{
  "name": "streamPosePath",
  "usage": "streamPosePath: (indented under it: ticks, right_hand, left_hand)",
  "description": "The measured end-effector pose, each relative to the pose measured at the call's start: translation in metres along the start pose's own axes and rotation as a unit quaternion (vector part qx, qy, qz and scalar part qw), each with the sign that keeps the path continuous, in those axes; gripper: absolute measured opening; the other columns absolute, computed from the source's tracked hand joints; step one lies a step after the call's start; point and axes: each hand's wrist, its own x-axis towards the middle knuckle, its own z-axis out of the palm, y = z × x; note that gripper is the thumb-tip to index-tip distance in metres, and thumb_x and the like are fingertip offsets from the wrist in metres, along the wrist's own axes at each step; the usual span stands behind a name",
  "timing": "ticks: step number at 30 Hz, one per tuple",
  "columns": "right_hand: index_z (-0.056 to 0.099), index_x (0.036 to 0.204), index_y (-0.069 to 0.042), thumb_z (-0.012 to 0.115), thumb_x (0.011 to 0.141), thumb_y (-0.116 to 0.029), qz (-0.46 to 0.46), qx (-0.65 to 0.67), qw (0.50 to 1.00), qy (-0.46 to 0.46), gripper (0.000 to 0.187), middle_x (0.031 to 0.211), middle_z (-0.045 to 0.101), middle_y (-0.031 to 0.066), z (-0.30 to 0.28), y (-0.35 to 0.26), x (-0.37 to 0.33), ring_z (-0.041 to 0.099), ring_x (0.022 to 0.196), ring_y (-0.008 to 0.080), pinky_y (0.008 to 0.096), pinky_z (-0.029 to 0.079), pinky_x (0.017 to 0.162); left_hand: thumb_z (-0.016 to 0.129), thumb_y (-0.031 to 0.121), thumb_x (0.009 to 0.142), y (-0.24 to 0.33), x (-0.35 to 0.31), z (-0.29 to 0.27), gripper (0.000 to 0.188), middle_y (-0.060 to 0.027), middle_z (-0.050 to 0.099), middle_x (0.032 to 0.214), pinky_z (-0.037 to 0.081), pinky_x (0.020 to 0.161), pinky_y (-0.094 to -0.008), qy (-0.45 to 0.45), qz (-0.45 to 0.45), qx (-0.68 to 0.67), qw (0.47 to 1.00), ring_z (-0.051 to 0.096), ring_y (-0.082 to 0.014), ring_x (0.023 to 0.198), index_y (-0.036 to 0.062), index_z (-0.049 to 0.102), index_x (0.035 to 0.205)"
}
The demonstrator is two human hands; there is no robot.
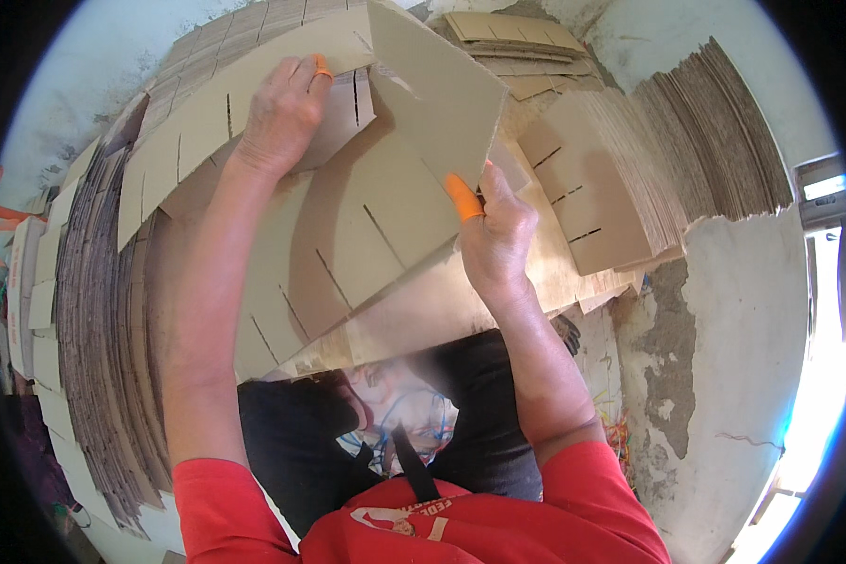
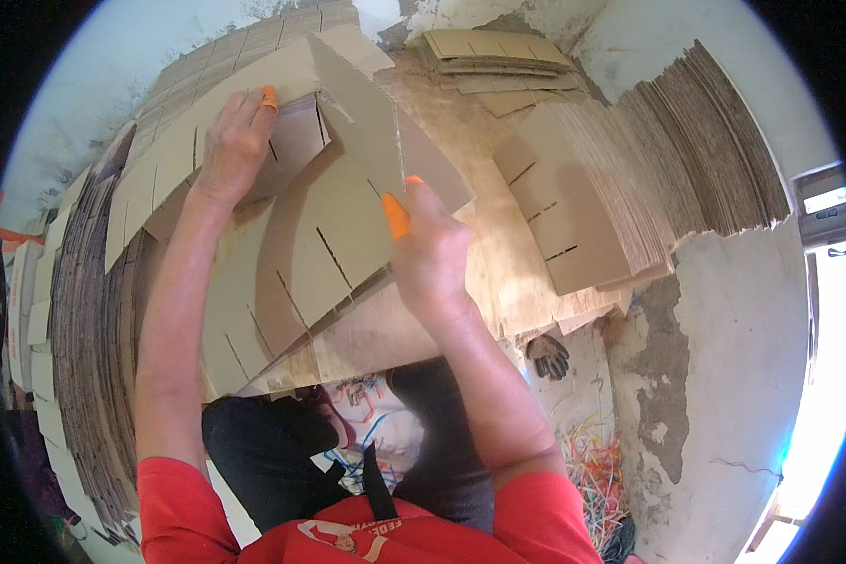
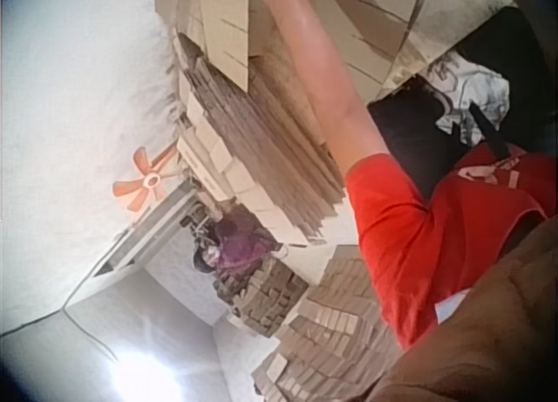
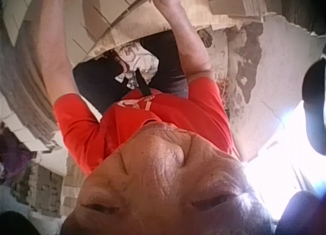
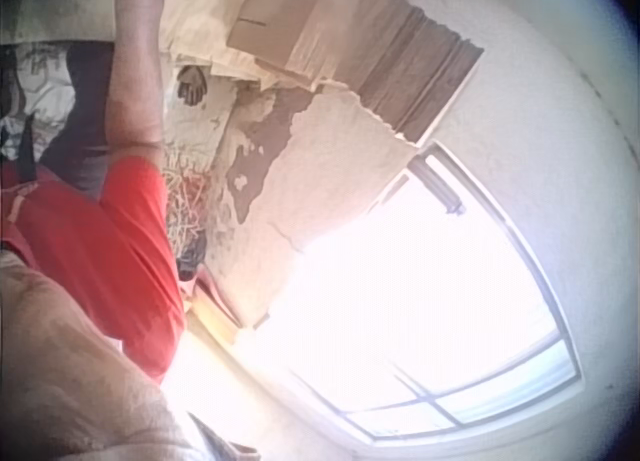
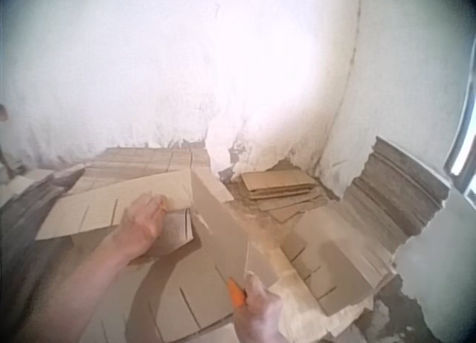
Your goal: The person sits on the floor and folds flat cardboard sheets into box shapes by hand, then stacks the assembled boxes. The person repeats this process for multiple units.
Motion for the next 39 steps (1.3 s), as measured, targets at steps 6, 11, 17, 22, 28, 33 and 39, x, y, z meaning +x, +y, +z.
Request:
streamPosePath:
  ticks: [6,11,17,22,28,33,39]
  right_hand:
    - [0.057,0.110,0.002,0.067,0.089,-0.011,-0.030,-0.029,0.999,0.003,0.027,0.083,0.064,0.0192,0.001,0.002,-0.003,0.064,0.066,0.0355,0.0402,0.051,0.053]
    - [0.055,0.104,0.001,0.062,0.088,-0.004,-0.039,-0.084,0.996,-0.018,0.018,0.083,0.064,0.0200,-0.019,-0.026,-0.002,0.063,0.066,0.0377,0.0421,0.051,0.055]
    - [0.056,0.095,0.000,0.058,0.078,0.004,-0.005,-0.237,0.955,-0.181,0.017,0.080,0.063,0.0213,-0.050,-0.058,0.004,0.065,0.073,0.0387,0.0453,0.052,0.061]
    - [0.065,0.090,-0.003,0.056,0.080,0.000,-0.142,-0.208,0.936,-0.247,0.014,0.091,0.068,0.0169,-0.038,-0.059,0.024,0.067,0.087,0.0338,0.0417,0.055,0.071]
    - [0.069,0.100,-0.002,0.061,0.081,-0.002,-0.051,-0.214,0.872,-0.437,0.020,0.099,0.069,0.0170,0.010,0.002,0.062,0.067,0.094,0.0343,0.0439,0.054,0.079]
    - [0.067,0.109,-0.003,0.065,0.082,-0.004,0.136,-0.044,0.932,-0.332,0.027,0.099,0.070,0.0162,-0.020,0.036,0.060,0.067,0.089,0.0319,0.0398,0.054,0.077]
    - [0.053,0.123,-0.011,0.065,0.087,-0.020,0.068,-0.492,0.867,-0.046,0.040,0.118,0.061,0.0125,-0.131,0.155,0.019,0.059,0.105,0.0313,0.0427,0.050,0.084]
  left_hand:
    - [0.066,-0.001,0.064,0.025,0.014,-0.035,0.017,-0.0110,0.058,0.087,0.054,0.066,-0.0317,0.010,0.061,-0.053,0.997,0.058,-0.0228,0.080,-0.0005,0.059,0.080]
    - [0.066,-0.001,0.064,0.064,0.021,-0.084,0.017,-0.0114,0.057,0.085,0.052,0.064,-0.0311,-0.001,0.016,-0.093,0.995,0.056,-0.0227,0.077,0.0001,0.058,0.079]
    - [0.064,-0.001,0.070,0.085,0.019,-0.134,0.012,-0.0105,0.058,0.083,0.051,0.067,-0.0355,-0.062,-0.067,-0.264,0.960,0.056,-0.0258,0.078,0.0002,0.059,0.081]
    - [0.073,0.001,0.071,0.078,0.000,-0.131,0.022,-0.0136,0.065,0.089,0.050,0.071,-0.0385,-0.165,-0.143,-0.272,0.937,0.059,-0.0307,0.082,-0.0032,0.063,0.091]
    - [0.081,0.017,0.073,0.105,-0.013,-0.165,0.036,-0.0127,0.066,0.090,0.049,0.073,-0.0380,-0.149,-0.189,-0.298,0.924,0.059,-0.0303,0.083,-0.0027,0.065,0.098]
    - [0.083,0.020,0.070,0.130,-0.055,-0.184,0.042,-0.0122,0.066,0.091,0.048,0.073,-0.0384,-0.202,-0.199,-0.290,0.914,0.058,-0.0295,0.082,-0.0033,0.064,0.098]
    - [0.081,0.017,0.069,0.142,-0.087,-0.180,0.040,-0.0127,0.067,0.094,0.047,0.075,-0.0372,-0.198,-0.183,-0.248,0.930,0.059,-0.0289,0.084,-0.0037,0.064,0.099]
